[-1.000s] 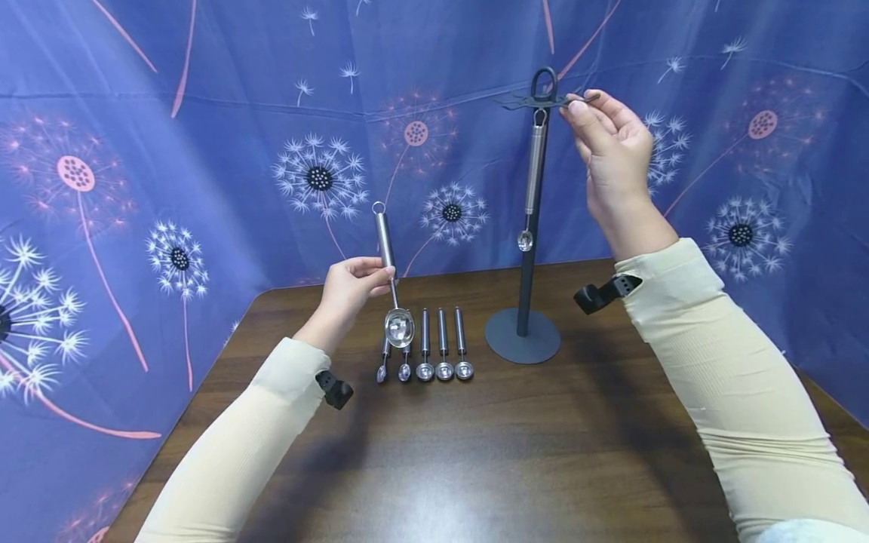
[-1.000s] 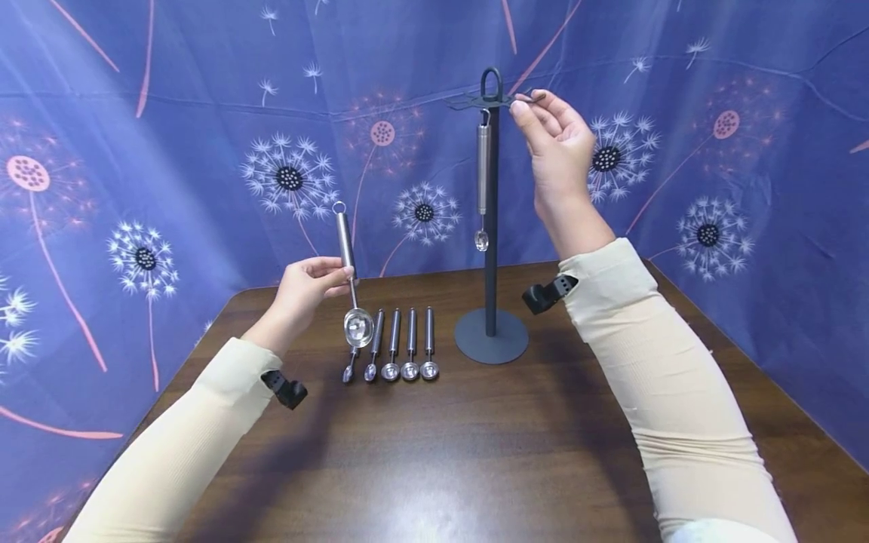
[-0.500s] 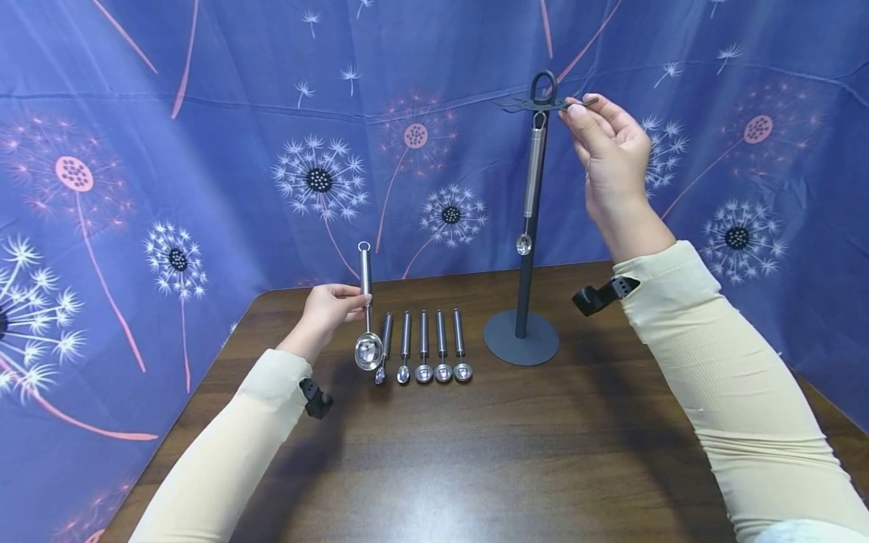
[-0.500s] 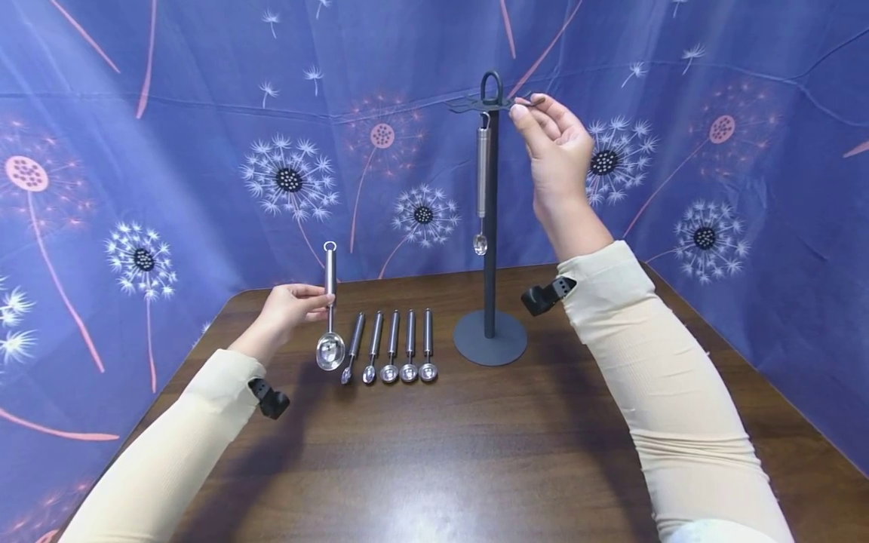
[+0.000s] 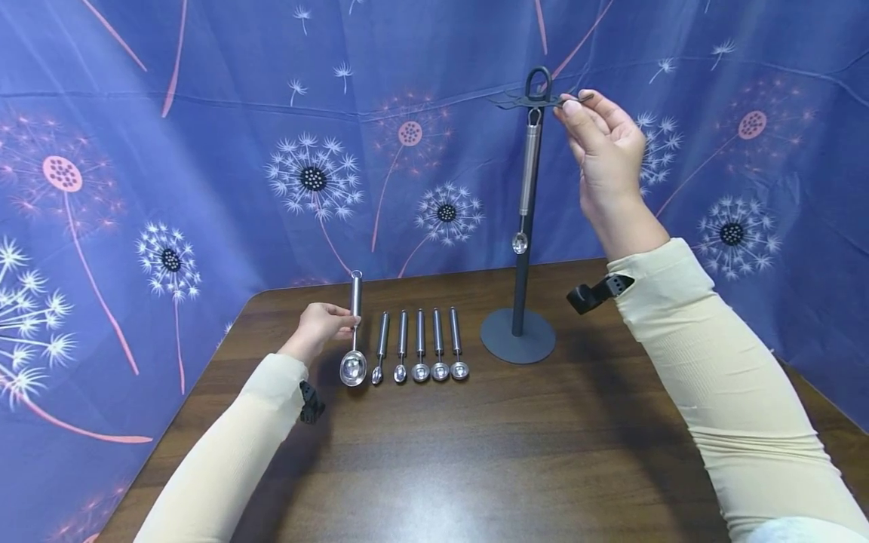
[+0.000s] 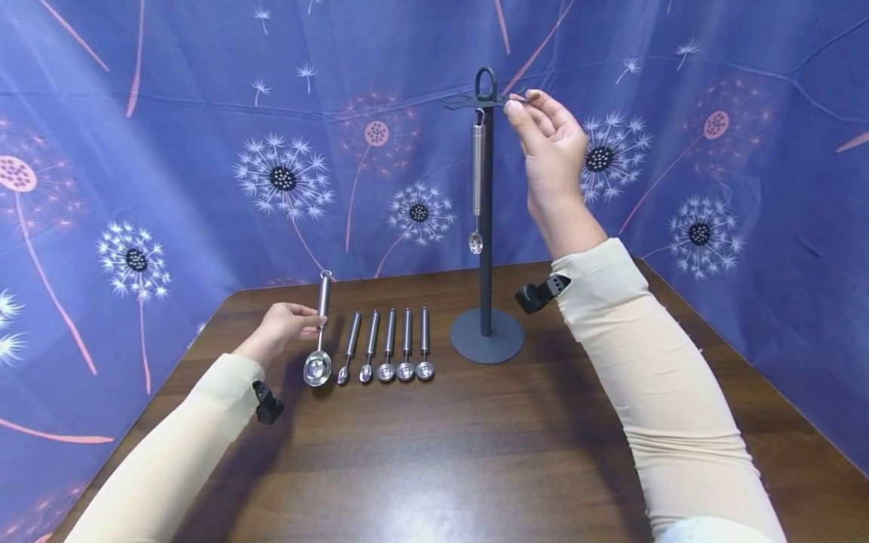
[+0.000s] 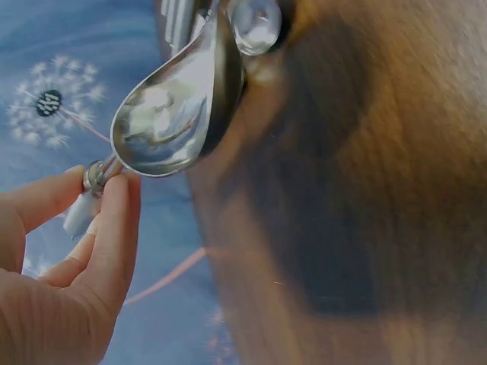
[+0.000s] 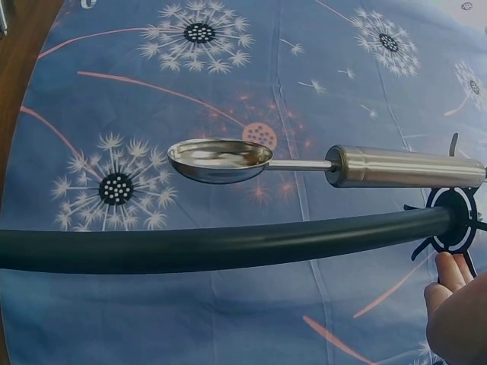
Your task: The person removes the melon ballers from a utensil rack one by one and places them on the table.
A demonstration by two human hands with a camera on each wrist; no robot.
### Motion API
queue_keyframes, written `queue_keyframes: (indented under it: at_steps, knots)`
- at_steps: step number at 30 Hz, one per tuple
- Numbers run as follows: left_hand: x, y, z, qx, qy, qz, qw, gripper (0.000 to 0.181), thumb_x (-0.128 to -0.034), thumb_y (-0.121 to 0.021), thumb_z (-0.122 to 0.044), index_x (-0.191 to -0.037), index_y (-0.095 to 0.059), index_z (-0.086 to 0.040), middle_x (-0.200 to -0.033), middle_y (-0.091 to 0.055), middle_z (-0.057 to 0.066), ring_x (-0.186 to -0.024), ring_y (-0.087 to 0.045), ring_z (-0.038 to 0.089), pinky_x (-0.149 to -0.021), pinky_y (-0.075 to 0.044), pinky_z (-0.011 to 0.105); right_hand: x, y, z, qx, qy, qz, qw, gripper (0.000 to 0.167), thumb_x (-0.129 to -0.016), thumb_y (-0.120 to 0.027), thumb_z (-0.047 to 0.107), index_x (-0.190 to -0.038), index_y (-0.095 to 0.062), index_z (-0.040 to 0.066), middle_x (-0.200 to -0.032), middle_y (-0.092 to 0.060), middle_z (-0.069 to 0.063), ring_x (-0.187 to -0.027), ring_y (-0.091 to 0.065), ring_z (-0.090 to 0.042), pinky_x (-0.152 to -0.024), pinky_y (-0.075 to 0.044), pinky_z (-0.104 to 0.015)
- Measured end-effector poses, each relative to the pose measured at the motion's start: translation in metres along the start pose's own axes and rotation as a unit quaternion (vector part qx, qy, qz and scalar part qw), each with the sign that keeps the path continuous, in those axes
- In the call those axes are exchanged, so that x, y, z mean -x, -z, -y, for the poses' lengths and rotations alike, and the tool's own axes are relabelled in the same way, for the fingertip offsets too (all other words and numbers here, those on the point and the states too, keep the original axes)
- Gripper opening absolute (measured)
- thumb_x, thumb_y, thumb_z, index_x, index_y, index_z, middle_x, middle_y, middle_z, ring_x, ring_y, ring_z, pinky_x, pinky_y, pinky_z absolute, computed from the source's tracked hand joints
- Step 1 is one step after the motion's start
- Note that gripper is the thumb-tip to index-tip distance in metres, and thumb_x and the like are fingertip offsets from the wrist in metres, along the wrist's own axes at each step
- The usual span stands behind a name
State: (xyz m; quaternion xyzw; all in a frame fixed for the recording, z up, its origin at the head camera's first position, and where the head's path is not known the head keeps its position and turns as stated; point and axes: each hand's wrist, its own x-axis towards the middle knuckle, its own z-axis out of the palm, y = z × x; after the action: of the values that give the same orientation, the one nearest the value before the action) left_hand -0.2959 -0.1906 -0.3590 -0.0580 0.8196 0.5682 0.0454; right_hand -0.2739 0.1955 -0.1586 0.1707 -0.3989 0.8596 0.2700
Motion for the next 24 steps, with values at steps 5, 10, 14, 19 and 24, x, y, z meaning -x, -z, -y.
queue_keyframes:
  at_steps: [5, 10, 14, 19, 24]
  knots:
    - [-0.004, -0.003, 0.012, -0.018, 0.023, 0.009, 0.9995, 0.031, -0.0884, -0.065, 0.001, -0.113, -0.057, 0.018, -0.087, -0.069, 0.013, -0.062, -0.063, 0.007, -0.074, -0.063, 0.026, -0.001, 0.000, -0.001, 0.000, 0.001, 0.000, 1.0000, 0.022, -0.082, -0.073, -0.005, -0.100, -0.060, -0.001, -0.100, -0.071, -0.013, -0.099, -0.069, -0.024, -0.101, -0.053, -0.028]
    - [-0.011, -0.009, 0.022, -0.031, 0.038, 0.001, 0.9988, 0.028, -0.0864, -0.067, 0.001, -0.108, -0.062, 0.017, -0.079, -0.066, 0.006, -0.060, -0.062, 0.006, -0.067, -0.062, 0.021, -0.001, -0.001, -0.002, -0.006, 0.005, -0.001, 1.0000, 0.022, -0.082, -0.072, -0.006, -0.100, -0.060, -0.002, -0.098, -0.071, -0.013, -0.095, -0.070, -0.024, -0.104, -0.051, -0.030]
    - [-0.016, -0.015, 0.025, -0.031, 0.051, -0.006, 0.9982, 0.026, -0.0850, -0.068, 0.002, -0.106, -0.063, 0.017, -0.075, -0.066, 0.006, -0.058, -0.061, 0.006, -0.065, -0.062, 0.021, 0.000, 0.000, 0.000, -0.004, 0.003, 0.000, 1.0000, 0.021, -0.083, -0.072, -0.005, -0.099, -0.060, 0.000, -0.099, -0.071, -0.012, -0.095, -0.070, -0.022, -0.105, -0.050, -0.031]
    - [-0.018, -0.016, 0.026, -0.058, 0.068, -0.001, 0.9960, 0.030, -0.0847, -0.070, -0.001, -0.108, -0.063, 0.016, -0.082, -0.064, 0.009, -0.058, -0.063, 0.006, -0.069, -0.063, 0.024, 0.000, 0.000, -0.001, -0.002, 0.006, -0.001, 1.0000, 0.021, -0.083, -0.072, -0.005, -0.099, -0.060, -0.001, -0.100, -0.071, -0.013, -0.096, -0.070, -0.023, -0.102, -0.052, -0.029]
    - [-0.018, -0.015, 0.029, -0.079, 0.087, -0.001, 0.9930, 0.036, -0.0848, -0.071, -0.004, -0.114, -0.060, 0.014, -0.084, -0.063, 0.010, -0.057, -0.065, 0.006, -0.067, -0.063, 0.023, 0.000, -0.001, -0.001, 0.000, 0.009, 0.001, 1.0000, 0.021, -0.083, -0.072, -0.005, -0.100, -0.060, -0.001, -0.101, -0.070, -0.014, -0.098, -0.069, -0.024, -0.100, -0.053, -0.027]
